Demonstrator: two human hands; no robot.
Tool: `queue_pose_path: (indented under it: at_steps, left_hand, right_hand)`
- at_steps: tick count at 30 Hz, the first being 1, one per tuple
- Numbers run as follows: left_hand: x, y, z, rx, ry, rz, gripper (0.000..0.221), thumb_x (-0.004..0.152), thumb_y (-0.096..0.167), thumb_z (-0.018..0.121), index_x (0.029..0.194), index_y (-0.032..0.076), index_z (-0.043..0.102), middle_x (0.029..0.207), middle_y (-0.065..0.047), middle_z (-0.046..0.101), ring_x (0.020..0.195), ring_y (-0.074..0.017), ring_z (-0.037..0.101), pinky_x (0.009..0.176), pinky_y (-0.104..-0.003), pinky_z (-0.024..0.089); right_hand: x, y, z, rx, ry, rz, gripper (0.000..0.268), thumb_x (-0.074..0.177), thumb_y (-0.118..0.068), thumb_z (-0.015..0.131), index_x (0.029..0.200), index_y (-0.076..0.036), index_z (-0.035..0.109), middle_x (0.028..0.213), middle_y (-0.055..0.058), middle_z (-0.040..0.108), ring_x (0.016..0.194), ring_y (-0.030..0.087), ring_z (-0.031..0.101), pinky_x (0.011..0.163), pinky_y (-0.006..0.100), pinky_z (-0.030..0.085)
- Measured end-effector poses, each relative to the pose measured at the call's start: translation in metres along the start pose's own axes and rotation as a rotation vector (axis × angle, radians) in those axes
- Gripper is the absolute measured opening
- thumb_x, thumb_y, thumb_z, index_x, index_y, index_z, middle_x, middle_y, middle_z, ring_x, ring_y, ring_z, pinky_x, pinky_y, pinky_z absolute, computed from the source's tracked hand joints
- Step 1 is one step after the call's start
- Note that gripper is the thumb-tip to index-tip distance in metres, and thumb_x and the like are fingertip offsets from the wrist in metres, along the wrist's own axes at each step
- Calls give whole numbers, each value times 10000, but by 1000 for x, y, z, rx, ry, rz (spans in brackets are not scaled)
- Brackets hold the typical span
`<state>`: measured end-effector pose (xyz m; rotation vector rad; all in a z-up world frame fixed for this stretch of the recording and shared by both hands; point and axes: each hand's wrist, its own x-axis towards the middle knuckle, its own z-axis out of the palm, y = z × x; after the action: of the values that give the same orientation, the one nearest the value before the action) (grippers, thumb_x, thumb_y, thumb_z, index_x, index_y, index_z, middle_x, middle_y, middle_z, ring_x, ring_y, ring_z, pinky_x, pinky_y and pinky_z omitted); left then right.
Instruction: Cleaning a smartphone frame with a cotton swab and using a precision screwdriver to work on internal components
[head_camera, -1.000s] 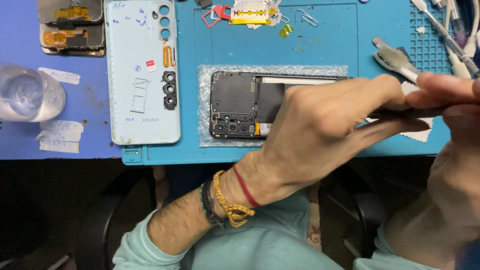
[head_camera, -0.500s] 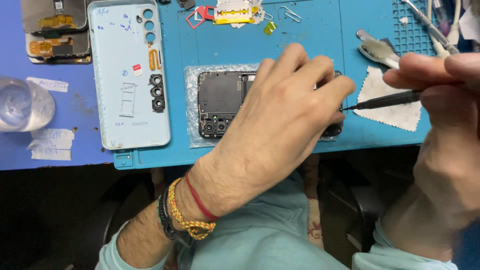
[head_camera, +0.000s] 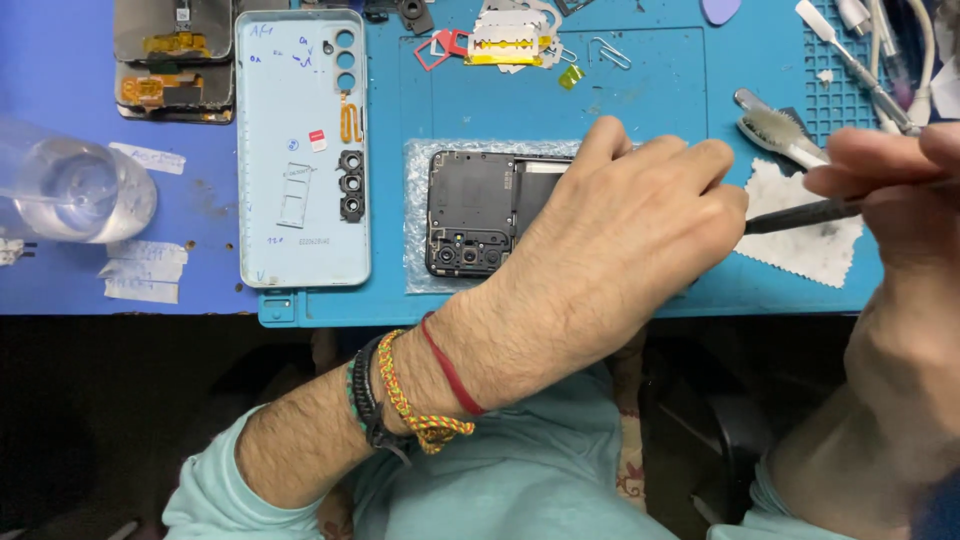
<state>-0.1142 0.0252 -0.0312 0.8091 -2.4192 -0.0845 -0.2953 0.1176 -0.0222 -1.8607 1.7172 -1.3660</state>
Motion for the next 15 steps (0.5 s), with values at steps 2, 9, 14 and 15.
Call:
queue_pose_path:
  at_steps: [2, 9, 14, 15]
  left_hand:
    - [-1, -1, -1, -28, -4, 1, 90, 882, 87, 706, 880, 175, 691, 953, -34, 604, 855, -312, 638, 801, -496, 392]
    - [-2, 1, 3, -18, 21, -18, 243, 796, -39, 745, 826, 185, 655, 925, -21, 595, 819, -302, 627, 768, -483, 377]
    - [-3, 2, 4, -36, 41, -31, 183, 839, 25, 738, 846, 195, 672, 928, -15, 601, 824, -302, 630, 785, -495, 375]
    - [-3, 2, 4, -36, 41, -32, 183, 839, 25, 738, 846, 195, 672, 928, -15, 601, 824, -302, 630, 785, -495, 375]
  right_hand:
    - [5, -3, 1, 50, -70, -11, 209, 1422, 21, 301, 1623, 67, 336, 1701, 376, 493, 1429, 510, 645, 1424, 590, 511]
    - [-19, 90, -31, 111, -37, -14, 218, 1382, 57, 463, 1592, -2, 468, 1486, 273, 545, 1447, 379, 586, 1346, 454, 484]
    - [11, -8, -8, -127, -193, -90, 474, 1307, 66, 184, 1681, 287, 372, 1604, 457, 494, 1496, 538, 568, 1299, 508, 458]
    - [12, 3, -11, -126, -195, -91, 474, 1307, 66, 184, 1681, 287, 372, 1604, 457, 494, 1496, 538, 568, 1299, 508, 458]
